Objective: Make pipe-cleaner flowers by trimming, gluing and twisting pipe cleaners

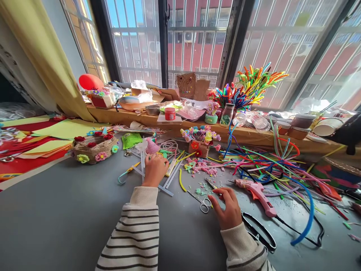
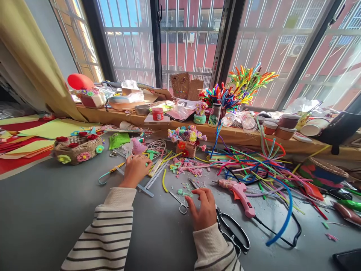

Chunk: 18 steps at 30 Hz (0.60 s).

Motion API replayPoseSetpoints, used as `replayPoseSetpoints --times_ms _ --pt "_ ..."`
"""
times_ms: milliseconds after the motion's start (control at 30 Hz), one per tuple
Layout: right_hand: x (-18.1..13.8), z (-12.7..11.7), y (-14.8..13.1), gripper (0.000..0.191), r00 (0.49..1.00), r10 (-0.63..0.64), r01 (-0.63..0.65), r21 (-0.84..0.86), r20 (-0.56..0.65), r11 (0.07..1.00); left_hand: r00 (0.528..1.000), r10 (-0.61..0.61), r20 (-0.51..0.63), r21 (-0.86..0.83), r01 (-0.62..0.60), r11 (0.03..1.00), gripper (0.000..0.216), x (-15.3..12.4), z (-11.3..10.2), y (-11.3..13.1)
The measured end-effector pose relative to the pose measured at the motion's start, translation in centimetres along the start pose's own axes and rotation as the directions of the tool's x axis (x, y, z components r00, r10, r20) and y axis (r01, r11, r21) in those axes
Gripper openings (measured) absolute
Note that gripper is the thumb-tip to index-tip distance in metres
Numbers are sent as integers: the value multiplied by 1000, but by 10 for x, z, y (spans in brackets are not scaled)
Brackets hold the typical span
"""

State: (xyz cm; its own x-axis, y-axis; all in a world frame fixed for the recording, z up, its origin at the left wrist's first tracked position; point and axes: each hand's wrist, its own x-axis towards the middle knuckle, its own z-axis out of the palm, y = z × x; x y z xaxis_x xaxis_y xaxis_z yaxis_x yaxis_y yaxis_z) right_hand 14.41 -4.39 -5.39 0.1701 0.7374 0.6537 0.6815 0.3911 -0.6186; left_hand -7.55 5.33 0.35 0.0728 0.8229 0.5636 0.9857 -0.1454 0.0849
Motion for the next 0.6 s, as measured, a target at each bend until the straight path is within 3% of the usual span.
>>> replayPoseSetpoints --times_ms 233,600 --pt "1 0 -4 20 1000 -25 25 -9 -9 1000 997 76 26 150 -79 986 24 -5 2 16" --pt "4 2 -4 20 999 -45 45 -4 -3 999 995 -24 94 204 4 979 23 -5 7 18"
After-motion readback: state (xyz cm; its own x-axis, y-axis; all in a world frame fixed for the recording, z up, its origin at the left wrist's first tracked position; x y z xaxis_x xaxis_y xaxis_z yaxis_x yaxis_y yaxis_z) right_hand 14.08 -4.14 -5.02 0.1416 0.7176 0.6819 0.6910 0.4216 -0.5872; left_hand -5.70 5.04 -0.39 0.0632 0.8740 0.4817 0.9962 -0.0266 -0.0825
